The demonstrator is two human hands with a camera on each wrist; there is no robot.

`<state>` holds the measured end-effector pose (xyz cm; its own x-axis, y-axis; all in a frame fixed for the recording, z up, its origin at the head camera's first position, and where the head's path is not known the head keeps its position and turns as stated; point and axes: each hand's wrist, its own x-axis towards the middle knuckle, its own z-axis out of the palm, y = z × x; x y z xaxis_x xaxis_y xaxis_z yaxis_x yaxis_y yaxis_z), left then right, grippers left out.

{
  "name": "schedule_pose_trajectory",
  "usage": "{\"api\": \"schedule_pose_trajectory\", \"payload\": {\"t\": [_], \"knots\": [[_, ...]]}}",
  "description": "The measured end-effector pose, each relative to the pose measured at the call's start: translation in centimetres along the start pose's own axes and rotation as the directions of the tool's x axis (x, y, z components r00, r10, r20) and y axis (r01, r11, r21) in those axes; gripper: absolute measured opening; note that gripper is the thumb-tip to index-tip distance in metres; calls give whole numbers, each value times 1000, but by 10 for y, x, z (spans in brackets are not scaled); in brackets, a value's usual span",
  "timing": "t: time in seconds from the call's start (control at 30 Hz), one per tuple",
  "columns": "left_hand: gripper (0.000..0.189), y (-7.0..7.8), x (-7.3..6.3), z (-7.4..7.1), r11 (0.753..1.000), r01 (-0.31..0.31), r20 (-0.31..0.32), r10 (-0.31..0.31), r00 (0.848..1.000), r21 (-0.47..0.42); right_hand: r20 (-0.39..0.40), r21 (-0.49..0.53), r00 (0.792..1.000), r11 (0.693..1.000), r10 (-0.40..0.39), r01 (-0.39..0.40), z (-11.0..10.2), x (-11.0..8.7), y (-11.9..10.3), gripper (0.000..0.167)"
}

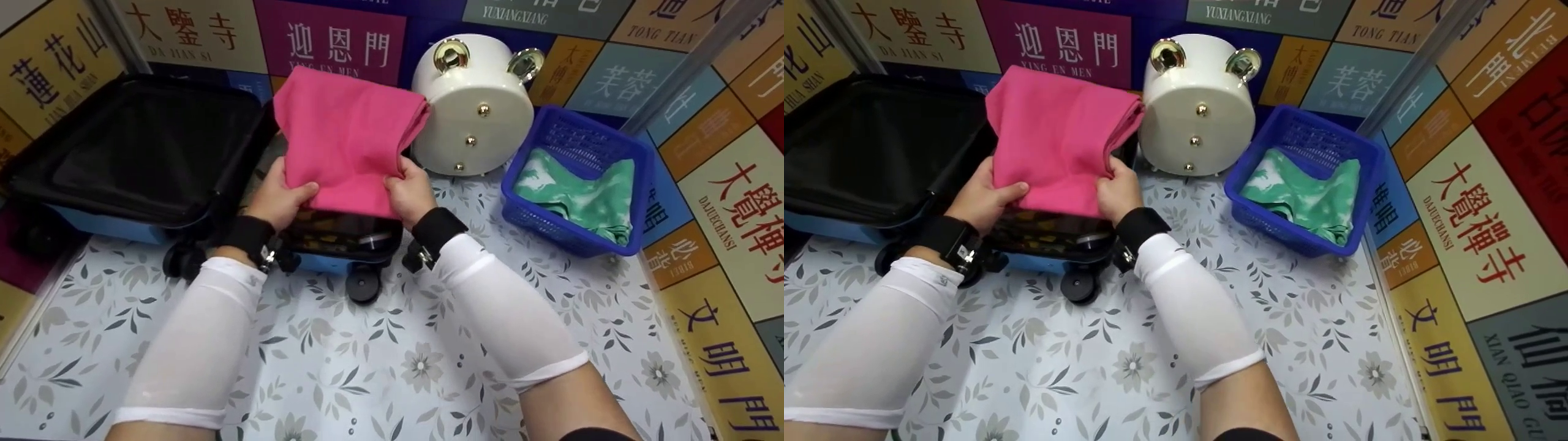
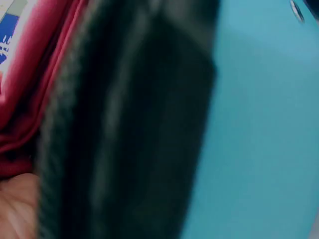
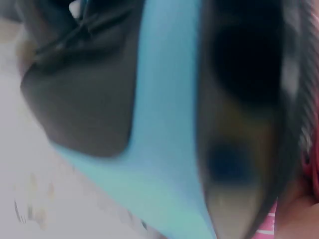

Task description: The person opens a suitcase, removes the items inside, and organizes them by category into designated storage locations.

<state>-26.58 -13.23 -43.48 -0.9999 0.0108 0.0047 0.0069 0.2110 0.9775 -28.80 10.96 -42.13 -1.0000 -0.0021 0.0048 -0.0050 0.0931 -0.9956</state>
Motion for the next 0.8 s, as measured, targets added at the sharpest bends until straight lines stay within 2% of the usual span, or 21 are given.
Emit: {"api": "schedule_pose_trajectory", "payload": {"t": [0.2, 0.43, 0.6, 0.7, 0.8], "knots": [[61, 11, -2, 2, 998, -29, 81, 25, 996, 49, -46, 12, 993, 994, -108, 108, -26, -1, -16, 43], [67, 14, -5, 5, 997, -52, 196, 39, 980, 60, -80, 49, 978, 979, -195, 199, -68, -7, -40, 36], [69, 8, -11, 0, 987, -59, 202, 28, 979, 149, -104, 88, 964, 964, -243, 252, -109, -17, -63, 37], [72, 2, -14, -3, 958, -40, 170, -8, 985, 282, -122, 144, 955, 947, -271, 287, -137, -24, -77, 40], [76, -3, -18, -7, 907, -6, 130, -53, 990, 421, -150, 213, 937, 915, -316, 343, -168, -32, -91, 41]]}}
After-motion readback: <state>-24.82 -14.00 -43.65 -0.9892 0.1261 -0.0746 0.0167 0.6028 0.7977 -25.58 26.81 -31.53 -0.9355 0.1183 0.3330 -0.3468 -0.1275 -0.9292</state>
